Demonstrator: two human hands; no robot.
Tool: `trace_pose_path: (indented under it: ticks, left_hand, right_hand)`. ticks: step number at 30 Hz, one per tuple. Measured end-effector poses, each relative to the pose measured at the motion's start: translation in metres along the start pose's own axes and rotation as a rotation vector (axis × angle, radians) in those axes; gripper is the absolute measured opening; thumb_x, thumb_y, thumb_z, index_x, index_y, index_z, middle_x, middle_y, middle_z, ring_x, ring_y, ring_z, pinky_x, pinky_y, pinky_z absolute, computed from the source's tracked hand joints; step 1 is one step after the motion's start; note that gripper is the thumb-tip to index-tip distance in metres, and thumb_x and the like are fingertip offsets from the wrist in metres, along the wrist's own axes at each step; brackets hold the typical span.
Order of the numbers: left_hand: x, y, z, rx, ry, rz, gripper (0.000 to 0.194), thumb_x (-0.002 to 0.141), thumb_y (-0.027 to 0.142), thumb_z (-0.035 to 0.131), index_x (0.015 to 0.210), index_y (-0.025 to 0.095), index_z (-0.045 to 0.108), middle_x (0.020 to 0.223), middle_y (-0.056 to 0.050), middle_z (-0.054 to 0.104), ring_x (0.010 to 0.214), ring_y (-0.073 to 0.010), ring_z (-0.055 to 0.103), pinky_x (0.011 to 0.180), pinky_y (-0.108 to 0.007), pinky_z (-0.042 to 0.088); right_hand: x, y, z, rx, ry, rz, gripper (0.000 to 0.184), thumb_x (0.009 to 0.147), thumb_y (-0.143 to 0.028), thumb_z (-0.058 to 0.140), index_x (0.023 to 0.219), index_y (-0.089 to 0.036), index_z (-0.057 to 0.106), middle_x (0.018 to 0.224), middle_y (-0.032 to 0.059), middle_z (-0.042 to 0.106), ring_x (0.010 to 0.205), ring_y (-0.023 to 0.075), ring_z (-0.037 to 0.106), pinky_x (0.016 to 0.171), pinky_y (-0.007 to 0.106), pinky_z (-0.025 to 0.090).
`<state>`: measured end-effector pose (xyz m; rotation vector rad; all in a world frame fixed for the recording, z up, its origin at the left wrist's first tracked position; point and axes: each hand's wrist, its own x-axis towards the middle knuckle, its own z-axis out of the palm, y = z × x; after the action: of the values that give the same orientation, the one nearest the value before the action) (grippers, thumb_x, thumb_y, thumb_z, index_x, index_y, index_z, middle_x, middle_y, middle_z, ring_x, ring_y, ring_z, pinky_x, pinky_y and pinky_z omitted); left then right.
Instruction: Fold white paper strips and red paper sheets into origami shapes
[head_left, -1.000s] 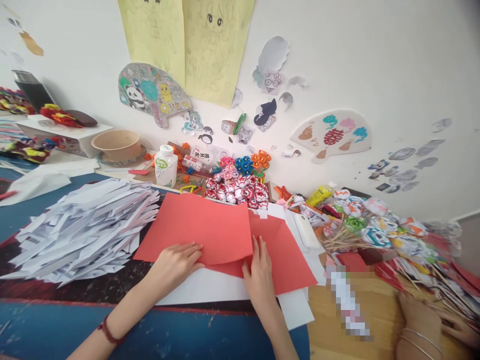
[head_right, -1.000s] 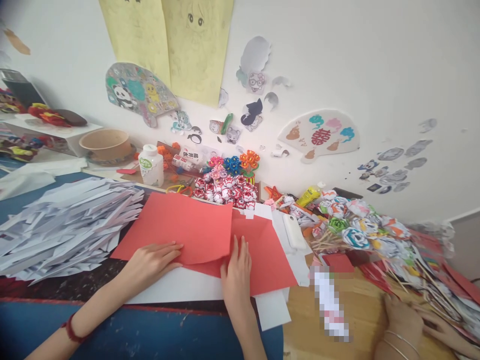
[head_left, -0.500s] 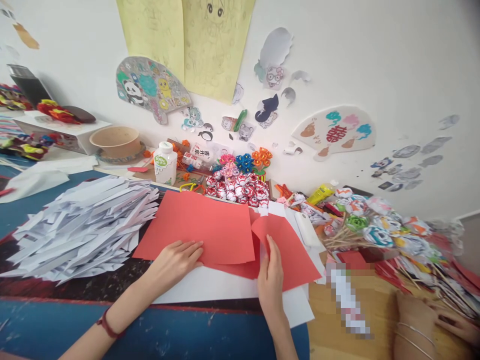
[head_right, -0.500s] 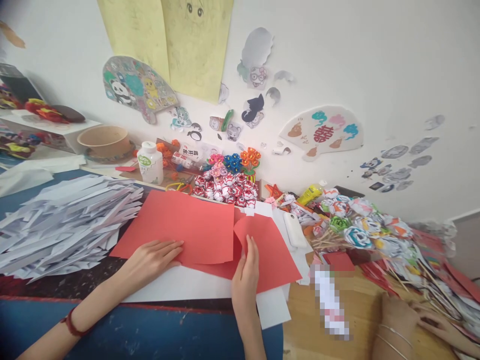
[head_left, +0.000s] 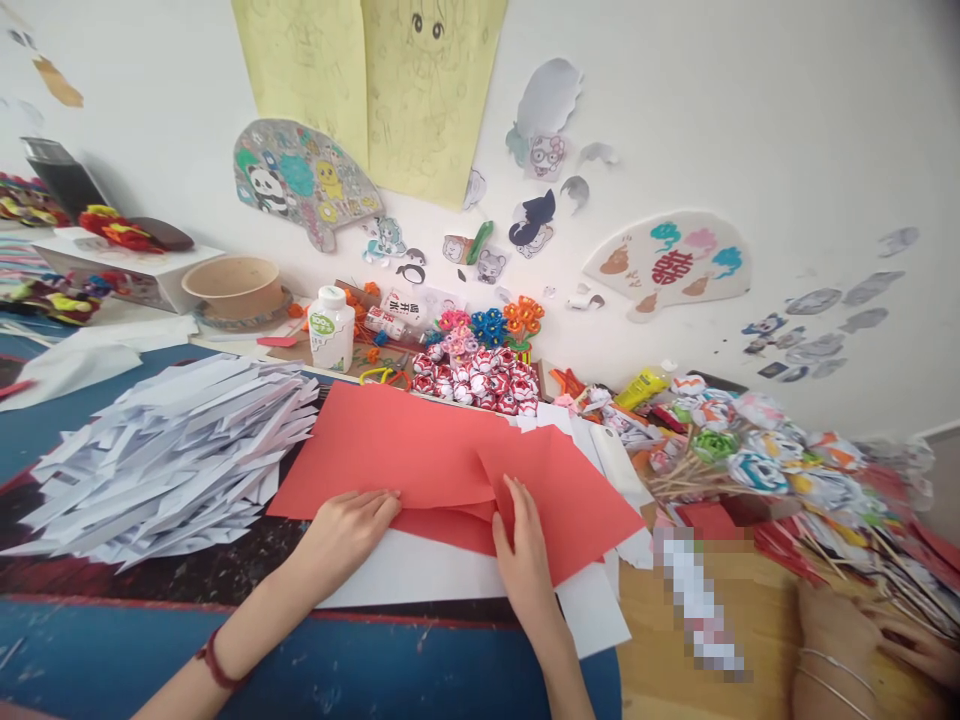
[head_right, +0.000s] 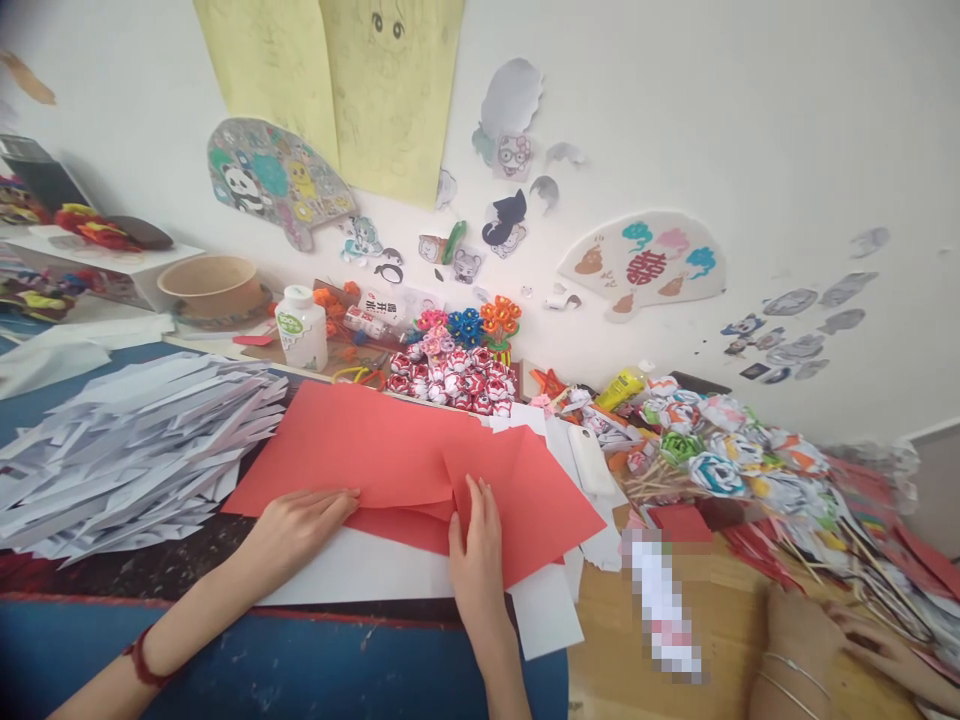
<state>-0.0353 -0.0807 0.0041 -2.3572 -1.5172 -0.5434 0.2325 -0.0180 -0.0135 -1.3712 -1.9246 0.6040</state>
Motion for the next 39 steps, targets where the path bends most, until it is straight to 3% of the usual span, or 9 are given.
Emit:
trace_pose_path:
  ticks: [7,13,18,21,26,28,30,35,39]
  left_hand:
    - [0.011,0.009,-0.006,0.038,-0.121,-0.064,0.022,0.099,0.031,0.050,0.088,0.016,0.062,0.080,-0.005,0.069,0.069,-0.0203,0.066,0.063,-0.030,0.045]
    - [0.041,0.051,0.006,0.078,-0.166,-0.071,0.029,0.089,0.038,0.064,0.104,0.013,0.062,0.097,-0.012,0.069,0.087,-0.0263,0.065,0.073,-0.036,0.045]
    - [0.060,0.064,0.014,0.034,-0.141,-0.073,0.009,0.092,0.014,0.055,0.085,0.017,0.060,0.080,-0.004,0.065,0.076,-0.0219,0.060,0.065,-0.033,0.041]
    - [0.060,0.056,0.007,-0.017,-0.044,-0.261,0.020,0.094,0.012,0.049,0.077,0.018,0.056,0.074,-0.002,0.061,0.070,-0.0179,0.058,0.059,-0.029,0.037]
    - [0.052,0.047,-0.018,-0.118,0.308,-0.504,0.019,0.100,0.024,0.043,0.092,0.020,0.059,0.070,0.002,0.058,0.060,-0.0101,0.056,0.056,-0.024,0.036]
    - [0.048,0.050,-0.027,-0.111,0.449,-0.435,0.012,0.098,0.021,0.048,0.097,0.020,0.059,0.063,0.003,0.054,0.055,-0.0096,0.052,0.056,-0.024,0.036]
    - [0.044,0.054,-0.033,-0.076,0.491,-0.250,0.013,0.095,0.015,0.050,0.105,0.018,0.059,0.060,0.003,0.052,0.052,-0.0111,0.048,0.055,-0.026,0.034]
    - [0.029,0.073,-0.031,-0.012,0.278,0.293,0.029,0.092,0.007,0.040,0.112,0.008,0.061,0.073,-0.007,0.061,0.060,-0.0162,0.052,0.052,-0.031,0.035]
    - [0.018,0.082,-0.020,-0.082,0.127,0.372,0.016,0.094,0.016,0.047,0.096,0.014,0.064,0.069,-0.005,0.060,0.059,-0.0161,0.052,0.052,-0.031,0.035]
  right_hand:
    - [0.002,0.003,0.010,-0.108,0.037,0.011,0.046,0.098,-0.039,0.043,0.140,-0.024,0.048,0.151,0.0122,0.040,0.140,0.0315,0.036,0.110,0.054,0.038]
    - [0.000,0.006,0.020,-0.265,0.095,-0.062,0.046,0.093,-0.030,0.049,0.138,-0.020,0.050,0.149,0.0142,0.042,0.138,0.0328,0.038,0.108,0.054,0.039]
    - [0.000,0.006,0.020,-0.300,0.094,-0.062,0.046,0.096,-0.038,0.047,0.138,-0.020,0.050,0.149,0.0147,0.043,0.138,0.0320,0.038,0.108,0.053,0.040]
    - [0.000,0.005,0.019,-0.276,0.095,-0.056,0.047,0.097,-0.044,0.044,0.137,-0.020,0.051,0.148,0.0149,0.044,0.137,0.0325,0.039,0.108,0.054,0.039]
    - [0.001,0.003,0.018,-0.179,0.071,-0.030,0.051,0.096,-0.050,0.045,0.136,-0.020,0.053,0.150,0.0146,0.042,0.140,0.0351,0.035,0.111,0.059,0.032]
    - [0.004,-0.002,0.015,-0.100,0.065,-0.005,0.052,0.095,-0.053,0.048,0.134,-0.020,0.056,0.149,0.0144,0.043,0.140,0.0360,0.034,0.112,0.061,0.029]
    - [0.007,-0.010,0.010,0.067,0.067,0.040,0.053,0.094,-0.056,0.048,0.130,-0.020,0.059,0.145,0.0147,0.048,0.137,0.0349,0.039,0.112,0.059,0.031]
    - [0.016,-0.032,-0.014,0.781,-0.114,0.225,0.063,0.099,-0.061,0.021,0.137,-0.022,0.052,0.130,0.0133,0.063,0.120,0.0287,0.059,0.098,0.048,0.050]
    - [0.018,-0.031,-0.023,0.912,-0.234,0.254,0.052,0.095,-0.053,0.050,0.137,-0.022,0.051,0.129,0.0130,0.063,0.114,0.0303,0.063,0.093,0.047,0.054]
